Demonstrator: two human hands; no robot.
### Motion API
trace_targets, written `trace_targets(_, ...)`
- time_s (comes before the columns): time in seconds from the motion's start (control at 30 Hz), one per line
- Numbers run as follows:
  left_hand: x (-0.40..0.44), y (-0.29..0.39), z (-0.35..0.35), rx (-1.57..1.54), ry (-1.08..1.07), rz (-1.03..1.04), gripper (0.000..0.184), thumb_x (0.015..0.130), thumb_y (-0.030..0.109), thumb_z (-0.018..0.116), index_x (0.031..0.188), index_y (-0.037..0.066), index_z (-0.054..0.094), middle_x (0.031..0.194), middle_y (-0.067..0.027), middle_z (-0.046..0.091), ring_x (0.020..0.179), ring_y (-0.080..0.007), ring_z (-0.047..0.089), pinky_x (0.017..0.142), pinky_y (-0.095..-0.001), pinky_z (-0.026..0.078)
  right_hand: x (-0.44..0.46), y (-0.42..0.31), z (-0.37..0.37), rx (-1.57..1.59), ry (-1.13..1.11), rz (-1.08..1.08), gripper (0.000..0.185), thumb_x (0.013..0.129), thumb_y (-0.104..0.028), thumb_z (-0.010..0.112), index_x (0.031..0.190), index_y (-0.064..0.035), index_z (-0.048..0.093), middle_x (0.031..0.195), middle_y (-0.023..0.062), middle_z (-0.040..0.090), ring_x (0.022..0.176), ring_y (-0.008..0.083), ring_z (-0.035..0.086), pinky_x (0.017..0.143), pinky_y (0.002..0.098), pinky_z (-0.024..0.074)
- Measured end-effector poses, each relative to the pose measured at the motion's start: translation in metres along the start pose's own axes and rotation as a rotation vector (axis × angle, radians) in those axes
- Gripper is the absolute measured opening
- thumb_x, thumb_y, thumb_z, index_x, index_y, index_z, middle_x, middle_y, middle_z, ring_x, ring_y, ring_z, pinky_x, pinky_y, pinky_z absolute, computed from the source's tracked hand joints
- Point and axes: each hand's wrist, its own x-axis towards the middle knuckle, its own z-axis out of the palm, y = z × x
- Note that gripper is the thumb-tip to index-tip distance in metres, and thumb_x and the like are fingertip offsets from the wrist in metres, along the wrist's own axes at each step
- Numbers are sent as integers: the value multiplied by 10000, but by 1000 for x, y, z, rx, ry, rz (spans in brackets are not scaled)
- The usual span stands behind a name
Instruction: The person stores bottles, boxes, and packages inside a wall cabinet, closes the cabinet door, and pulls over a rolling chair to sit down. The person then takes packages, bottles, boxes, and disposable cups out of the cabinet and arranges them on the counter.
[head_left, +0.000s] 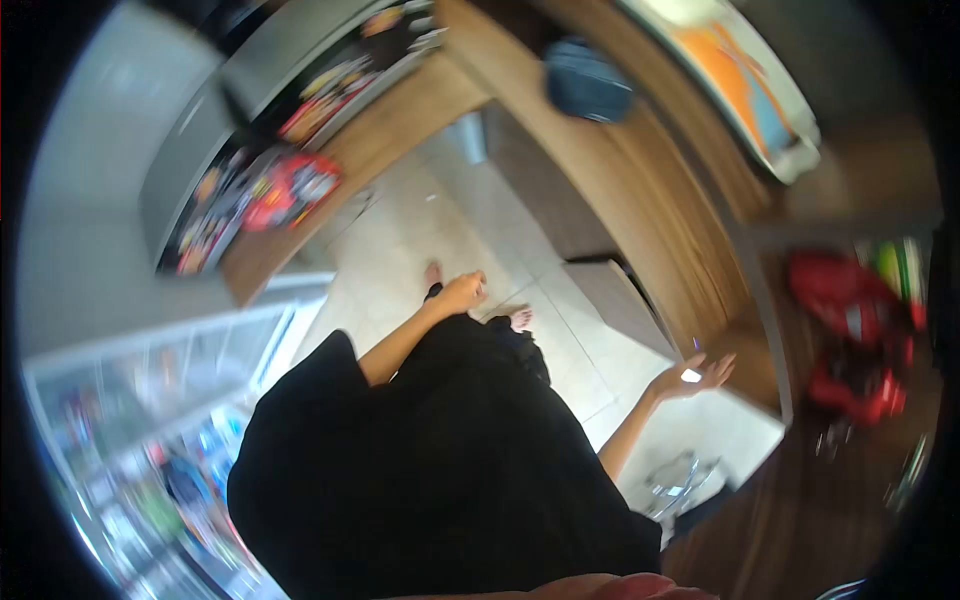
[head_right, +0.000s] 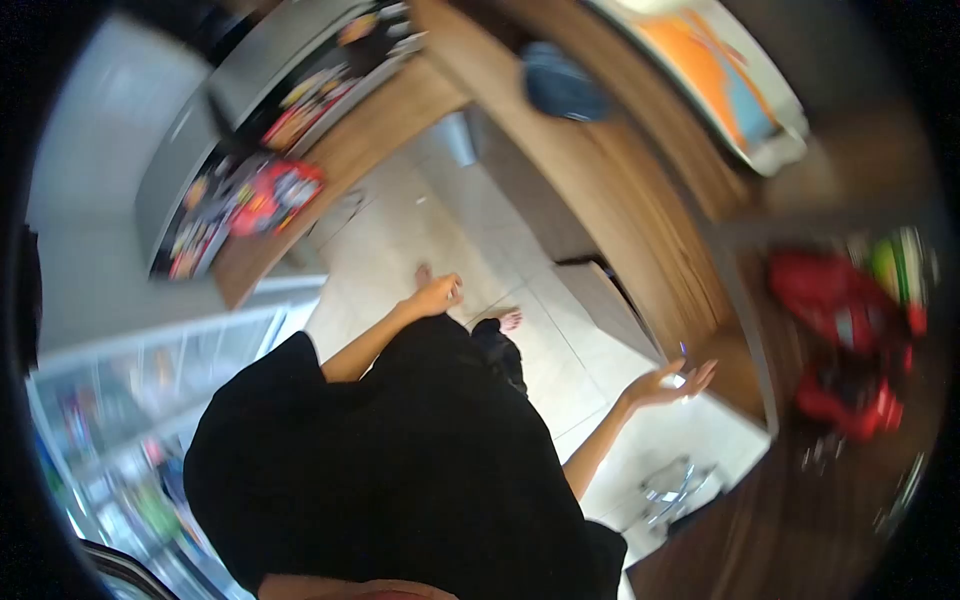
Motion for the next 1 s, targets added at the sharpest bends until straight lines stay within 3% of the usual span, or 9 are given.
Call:
trace_targets(0.2, -96, -145, -73, -467, 880, -411, 421, 850, 284, 823, 1101, 38, 593, 841, -92, 703, 788, -208, 688, 710, -328, 536, -202, -43, 82, 612, -1299, 377, 391, 960, 0, 625, 1341, -38, 550, 1248, 142, 664, 1046, 217, 682, 849, 325, 558)
trace_targets(0.33, -151, -192, -169, -595, 1339, -427, 568, 817, 343, 873, 1178, 39, 557, 1017, -76, 636, 831, -158, 636, 694, -284, 520, -232, -220, 144, 727, -1788, -4, 442, 957, -133, 715, 1356, -48, 544, 1232, 91, 664, 1046, 216, 680, 875, 339, 550)
trace_targets(0.47, -193, -218, -278, -536, 1731, -282, 622, 849, 318, 850, 1303, 36, 532, 1211, -117, 590, 990, -199, 609, 827, -314, 521, -252, -414, 211, 1024, -1673, -280, 683, 893, -106, 777, 1465, -43, 409, 1335, 129, 600, 909, 176, 680, 745, 294, 522)
trace_targets(0.67, -219, -236, -380, -539, 1493, 2, 437, 905, 269, 798, 1226, 20, 637, 1228, -107, 660, 1044, -162, 612, 879, -303, 494, -270, -639, 253, 1272, -1364, -269, 761, 868, -172, 811, 1487, -26, 392, 1390, 169, 564, 985, 248, 691, 845, 330, 559)
trace_targets(0.8, -220, -250, -366, -301, 1493, -300, 328, 937, 224, 759, 750, -9, 622, 634, -31, 428, 651, -147, 372, 593, -366, 379, -297, -644, 270, 892, -1330, -564, 311, 933, -258, 743, 1060, 12, 656, 876, 113, 718, 780, 224, 703, 721, 349, 575)
trace_targets(0.83, -219, -243, -360, -262, 1478, -295, 316, 921, 220, 772, 768, -21, 635, 646, -55, 500, 658, -139, 415, 611, -352, 401, -320, -629, 277, 1514, -1616, 150, 281, 942, -220, 718, 1074, 17, 646, 884, 80, 703, 753, 210, 683, 703, 339, 569)
trace_targets(0.93, -210, -251, -321, 163, 1494, -204, 320, 890, 242, 785, 961, -62, 716, 975, -175, 703, 977, -381, 604, 867, -476, 468, -307, -590, 241, 1370, -1212, 77, 147, 953, -69, 689, 1051, 32, 649, 833, 110, 711, 740, 189, 683, 659, 339, 558)
trace_targets(0.97, -207, -232, -314, 164, 1472, -190, 303, 893, 232, 782, 966, -55, 717, 978, -169, 699, 1010, -367, 592, 879, -470, 463, -278, -584, 210, 1112, -1057, -241, 154, 958, -71, 686, 1066, 34, 654, 840, 106, 712, 727, 176, 672, 664, 334, 555)
trace_targets(1.0, -205, -201, -309, 172, 1456, -188, 287, 897, 222, 779, 970, -49, 717, 980, -163, 696, 1044, -354, 580, 891, -465, 458, -268, -562, 199, 1131, -1135, -65, 151, 959, -77, 686, 1062, 30, 657, 871, 104, 718, 723, 171, 663, 664, 329, 550)
